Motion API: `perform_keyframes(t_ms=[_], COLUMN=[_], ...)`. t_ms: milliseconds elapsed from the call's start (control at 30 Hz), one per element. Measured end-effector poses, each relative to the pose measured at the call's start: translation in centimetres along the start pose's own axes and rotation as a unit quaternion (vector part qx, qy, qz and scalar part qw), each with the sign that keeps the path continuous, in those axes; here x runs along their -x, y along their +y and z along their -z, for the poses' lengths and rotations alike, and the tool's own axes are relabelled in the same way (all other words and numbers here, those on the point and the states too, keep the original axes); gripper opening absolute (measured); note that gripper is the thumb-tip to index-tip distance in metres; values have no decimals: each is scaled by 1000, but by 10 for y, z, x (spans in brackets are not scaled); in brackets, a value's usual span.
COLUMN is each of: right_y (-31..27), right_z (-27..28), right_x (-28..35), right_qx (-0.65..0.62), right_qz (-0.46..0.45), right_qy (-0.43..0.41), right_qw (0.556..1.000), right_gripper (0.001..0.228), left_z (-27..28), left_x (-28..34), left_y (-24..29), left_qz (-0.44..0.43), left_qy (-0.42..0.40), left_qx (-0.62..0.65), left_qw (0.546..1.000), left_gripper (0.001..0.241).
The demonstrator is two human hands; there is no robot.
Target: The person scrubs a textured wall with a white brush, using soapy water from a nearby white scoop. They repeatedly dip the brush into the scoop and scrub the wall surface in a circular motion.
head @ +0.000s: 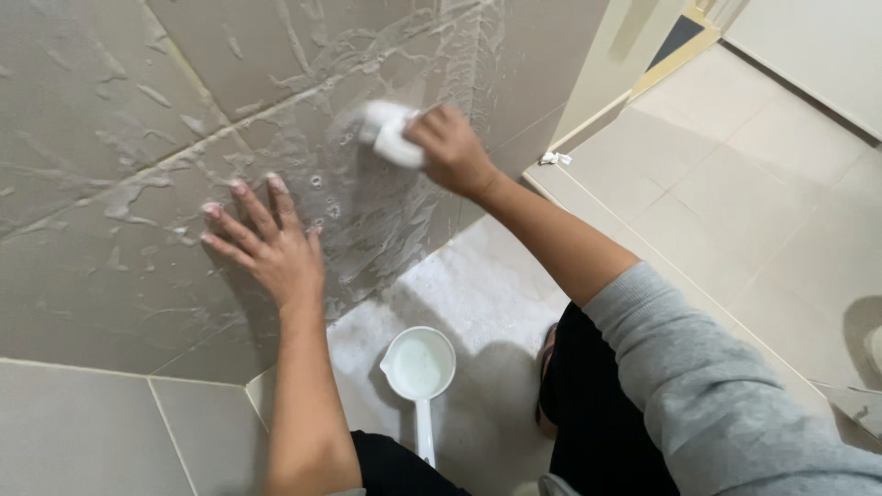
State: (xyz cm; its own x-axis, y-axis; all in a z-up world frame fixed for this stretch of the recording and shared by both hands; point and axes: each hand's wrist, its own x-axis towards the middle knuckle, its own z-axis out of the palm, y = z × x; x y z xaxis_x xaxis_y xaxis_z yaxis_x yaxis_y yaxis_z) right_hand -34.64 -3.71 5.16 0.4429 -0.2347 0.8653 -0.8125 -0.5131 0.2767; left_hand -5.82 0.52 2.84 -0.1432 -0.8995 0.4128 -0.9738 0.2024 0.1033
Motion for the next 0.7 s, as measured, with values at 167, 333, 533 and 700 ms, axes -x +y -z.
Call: perform_keyframes(t_ms=[167, 333, 533, 700], right_y=[-5, 17, 29, 39], right_z=[28, 16, 28, 22], right_x=[-43, 3, -28, 2], right_qx=[-42, -2, -71, -84], right_qz=[-160, -58, -327, -235], right_qy=[35, 16, 80, 8], right_qw=[986, 998, 939, 968], right_gripper=[29, 34, 46, 40], left_z=[-15, -15, -8, -11], left_x=[-4, -6, -12, -10], left_y=[11, 36, 41, 39], left_qz=[-48, -64, -43, -40], left_qy=[70, 50, 56, 57], left_qx=[-45, -31, -33, -20], left_qw=[995, 996, 997, 997], left_gripper=[120, 116, 117, 115])
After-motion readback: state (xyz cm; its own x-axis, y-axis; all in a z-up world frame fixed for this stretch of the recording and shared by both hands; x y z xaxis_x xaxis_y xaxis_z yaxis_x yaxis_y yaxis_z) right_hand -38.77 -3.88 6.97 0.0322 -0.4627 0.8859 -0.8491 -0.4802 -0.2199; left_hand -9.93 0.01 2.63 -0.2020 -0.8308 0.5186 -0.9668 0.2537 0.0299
